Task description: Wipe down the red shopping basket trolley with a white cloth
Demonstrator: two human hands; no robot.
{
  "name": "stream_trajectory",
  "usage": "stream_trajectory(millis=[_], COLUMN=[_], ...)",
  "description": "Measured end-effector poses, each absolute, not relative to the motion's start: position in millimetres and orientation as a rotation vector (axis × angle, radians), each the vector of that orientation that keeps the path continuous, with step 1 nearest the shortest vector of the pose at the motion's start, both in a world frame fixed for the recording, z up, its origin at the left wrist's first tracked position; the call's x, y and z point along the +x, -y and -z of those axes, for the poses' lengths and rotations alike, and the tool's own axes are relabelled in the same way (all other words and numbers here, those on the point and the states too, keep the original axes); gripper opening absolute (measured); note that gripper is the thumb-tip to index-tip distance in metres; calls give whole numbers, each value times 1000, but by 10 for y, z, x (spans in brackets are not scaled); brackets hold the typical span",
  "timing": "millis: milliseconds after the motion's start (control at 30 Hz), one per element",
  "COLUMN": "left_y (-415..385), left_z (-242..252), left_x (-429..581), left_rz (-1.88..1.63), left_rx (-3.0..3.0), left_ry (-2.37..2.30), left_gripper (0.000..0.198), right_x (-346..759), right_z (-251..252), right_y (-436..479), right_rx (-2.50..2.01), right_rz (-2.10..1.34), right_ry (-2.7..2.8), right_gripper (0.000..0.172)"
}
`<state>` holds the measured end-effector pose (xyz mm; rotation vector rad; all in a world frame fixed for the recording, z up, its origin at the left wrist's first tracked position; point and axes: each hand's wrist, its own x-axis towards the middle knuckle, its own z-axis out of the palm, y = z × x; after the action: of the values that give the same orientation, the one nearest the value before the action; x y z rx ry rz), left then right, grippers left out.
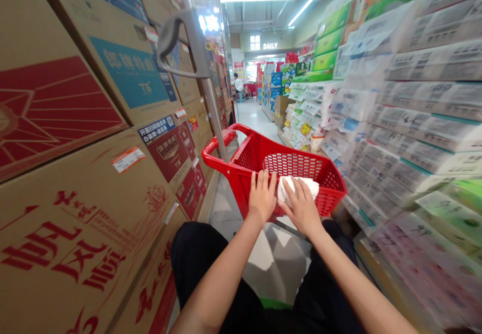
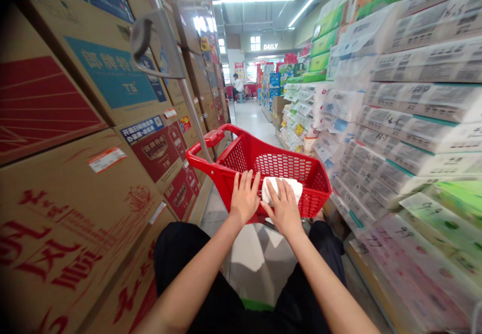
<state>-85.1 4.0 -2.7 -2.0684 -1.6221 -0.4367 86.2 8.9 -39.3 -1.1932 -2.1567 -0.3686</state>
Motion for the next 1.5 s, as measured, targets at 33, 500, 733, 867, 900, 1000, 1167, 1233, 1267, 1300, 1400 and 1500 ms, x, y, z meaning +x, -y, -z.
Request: stream_trajectory(millis=[33, 500, 733, 867, 900, 1000, 1167, 1233, 1267, 1300, 1400, 1500], left_y=[-43, 84, 93, 92, 95, 107, 90, 72, 65, 61, 63, 77], left_z=[29, 59, 51, 45, 45, 51, 80, 84, 81, 75, 50, 33], left_x=[-877, -756, -777, -789, -777, -722, -707, -755, -783, -810, -851, -816], left_rz=[426, 467, 435, 441, 451, 480, 463, 444, 437, 431, 437, 483], left_rx=[-2070, -2129, -2128, -2152, -2155, -2145, -2115, -2114, -2119, -2128, -2159, -2160], left_ry=[1623, 1536, 1520, 1497, 1497, 1502, 1470, 1464, 1467, 1470, 1467, 1453], left_gripper=[78, 71, 73, 83, 84, 88, 78, 73, 73, 74, 80, 82], right_x=[920, 1094, 1047, 1564, 1631, 1529, 818, 709, 728, 789, 1076, 1188], right_z=[393, 446, 388, 472, 488, 494, 387, 344, 332, 328, 346, 361], right_y=[-90, -86, -81, -121, -128, -133, -83, -59, -52, -51, -74, -99], right_rx=[-1185, -1339, -1196, -1316, -1351, -1416, -1239, -1176, -1157, -1149, -1191, -1297], right_rz=[369, 404, 389, 443, 448, 432, 360, 352, 355, 361, 390, 436], right_ry=[2182, 2033, 2190, 2108, 2071, 1979, 2093, 2151, 2177, 2197, 2194, 2089], right_gripper=[68, 64, 65, 62, 62, 61, 68, 71, 70, 69, 64, 63])
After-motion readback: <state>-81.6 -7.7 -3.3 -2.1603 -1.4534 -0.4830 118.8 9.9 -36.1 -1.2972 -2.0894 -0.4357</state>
